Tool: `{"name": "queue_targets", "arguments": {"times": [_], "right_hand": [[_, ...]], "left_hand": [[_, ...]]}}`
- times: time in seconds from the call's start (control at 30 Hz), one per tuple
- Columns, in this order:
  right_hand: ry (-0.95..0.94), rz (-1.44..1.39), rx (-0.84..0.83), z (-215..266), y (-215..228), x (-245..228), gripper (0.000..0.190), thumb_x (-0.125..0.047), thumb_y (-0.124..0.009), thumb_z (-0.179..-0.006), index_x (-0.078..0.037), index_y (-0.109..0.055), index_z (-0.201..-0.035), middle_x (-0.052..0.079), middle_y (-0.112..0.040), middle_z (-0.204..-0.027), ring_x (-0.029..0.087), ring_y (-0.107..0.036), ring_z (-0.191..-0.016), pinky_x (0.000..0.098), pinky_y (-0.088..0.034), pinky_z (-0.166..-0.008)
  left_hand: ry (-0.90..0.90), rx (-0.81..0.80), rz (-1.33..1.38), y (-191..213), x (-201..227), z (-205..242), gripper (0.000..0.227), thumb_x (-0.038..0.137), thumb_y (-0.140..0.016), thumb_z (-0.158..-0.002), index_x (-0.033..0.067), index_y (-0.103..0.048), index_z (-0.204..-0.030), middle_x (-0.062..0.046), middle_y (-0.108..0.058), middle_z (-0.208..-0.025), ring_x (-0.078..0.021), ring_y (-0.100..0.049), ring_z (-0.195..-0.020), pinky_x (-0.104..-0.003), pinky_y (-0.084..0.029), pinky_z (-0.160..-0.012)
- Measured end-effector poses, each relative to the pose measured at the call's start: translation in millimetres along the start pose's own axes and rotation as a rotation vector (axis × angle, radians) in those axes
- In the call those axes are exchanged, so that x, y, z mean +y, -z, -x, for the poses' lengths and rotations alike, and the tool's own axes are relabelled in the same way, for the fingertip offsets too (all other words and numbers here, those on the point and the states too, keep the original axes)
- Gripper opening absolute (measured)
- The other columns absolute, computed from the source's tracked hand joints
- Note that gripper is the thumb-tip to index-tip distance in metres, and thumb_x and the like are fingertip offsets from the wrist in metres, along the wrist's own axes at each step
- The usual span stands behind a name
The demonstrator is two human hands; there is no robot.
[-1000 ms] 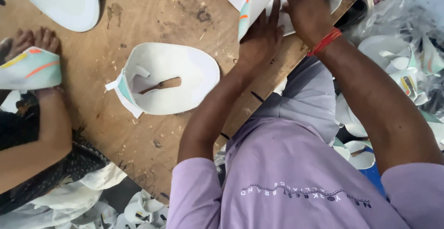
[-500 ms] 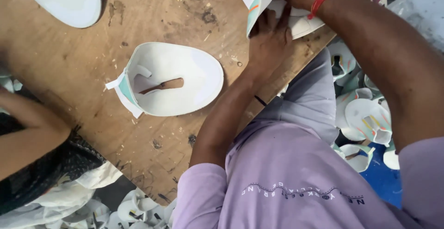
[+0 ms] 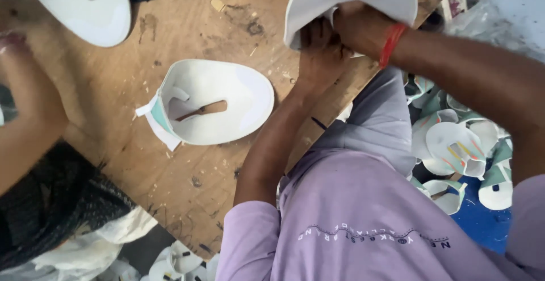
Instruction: The person assembles white slipper components by inserting a white fabric lining into the slipper shell. They repeatedly press and smooth the lining into place with both hands, handling multiple slipper units on a wooden table.
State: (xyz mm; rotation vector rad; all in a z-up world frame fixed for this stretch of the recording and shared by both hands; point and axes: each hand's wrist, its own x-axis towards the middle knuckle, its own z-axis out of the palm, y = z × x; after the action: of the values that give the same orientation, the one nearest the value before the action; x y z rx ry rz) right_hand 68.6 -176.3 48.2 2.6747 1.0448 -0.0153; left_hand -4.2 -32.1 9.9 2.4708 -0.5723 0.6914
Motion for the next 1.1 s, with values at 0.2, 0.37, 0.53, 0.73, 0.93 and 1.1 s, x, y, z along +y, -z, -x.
{"name": "queue_targets", "arguments": {"times": [0.2, 0.37, 0.53, 0.73, 0.93, 1.1], "right_hand": [[-0.161, -0.536, 0.369, 43, 19, -9, 0.027, -0.009, -0.067, -0.095, 0.003, -0.069, -0.119, 0.025, -0.071, -0.103, 0.042, -0.071, -0.091, 0.0505, -0.056, -0.078], [-0.401, -0.586, 0.261, 53, -13, -24, 0.015, -0.009, -0.062, -0.103, 0.0, -0.068, -0.115, 0.025, -0.07, -0.102, 0.043, -0.07, -0.094, 0.0518, -0.055, -0.08], [-0.127, -0.262, 0.511, 53, -13, -19, 0.041, -0.006, -0.068, -0.089, 0.004, -0.063, -0.128, 0.024, -0.062, -0.134, 0.038, -0.062, -0.122, 0.0444, -0.052, -0.104], [-0.085, -0.476, 0.395, 55, -22, -2, 0.041, -0.013, -0.071, -0.093, 0.002, -0.064, -0.132, 0.021, -0.064, -0.128, 0.037, -0.061, -0.122, 0.0474, -0.051, -0.104], [-0.229, -0.599, 0.23, 50, -11, 8, 0.036, -0.022, -0.069, -0.104, -0.001, -0.065, -0.132, 0.023, -0.068, -0.118, 0.042, -0.063, -0.11, 0.0521, -0.051, -0.095], [-0.225, -0.337, 0.21, 84, -69, -23, 0.047, -0.018, -0.062, -0.099, 0.001, -0.055, -0.141, 0.021, -0.061, -0.135, 0.038, -0.06, -0.125, 0.0491, -0.047, -0.109]], "left_hand": [[0.002, -0.048, -0.026, -43, -5, 4, 0.043, 0.027, -0.068, -0.083, 0.0023, -0.07, -0.118, -0.02, -0.057, -0.132, -0.0428, -0.045, -0.135, -0.066, -0.035, -0.113], [0.046, -0.126, -0.084, -63, -4, 1, 0.056, 0.019, -0.062, -0.085, -0.0041, -0.061, -0.136, -0.021, -0.052, -0.146, -0.0417, -0.04, -0.143, -0.063, -0.028, -0.122], [0.074, -0.237, 0.121, -27, -5, -5, 0.047, 0.027, -0.065, -0.083, 0.0036, -0.064, -0.125, -0.019, -0.065, -0.127, -0.0413, -0.059, -0.123, -0.055, -0.046, -0.105], [-0.045, -0.433, 0.306, 28, -13, -10, 0.041, 0.024, -0.069, -0.09, 0.0068, -0.065, -0.127, -0.019, -0.066, -0.122, -0.0424, -0.063, -0.113, -0.053, -0.049, -0.097], [-0.197, -0.045, 0.046, -16, -13, -23, 0.03, 0.026, -0.071, -0.082, 0.0137, -0.067, -0.109, -0.013, -0.068, -0.115, -0.04, -0.064, -0.11, -0.052, -0.049, -0.095], [-0.016, -0.24, 0.256, -16, -10, -36, 0.028, 0.02, -0.069, -0.091, 0.007, -0.067, -0.116, -0.015, -0.067, -0.114, -0.0366, -0.065, -0.107, -0.047, -0.052, -0.095]]}}
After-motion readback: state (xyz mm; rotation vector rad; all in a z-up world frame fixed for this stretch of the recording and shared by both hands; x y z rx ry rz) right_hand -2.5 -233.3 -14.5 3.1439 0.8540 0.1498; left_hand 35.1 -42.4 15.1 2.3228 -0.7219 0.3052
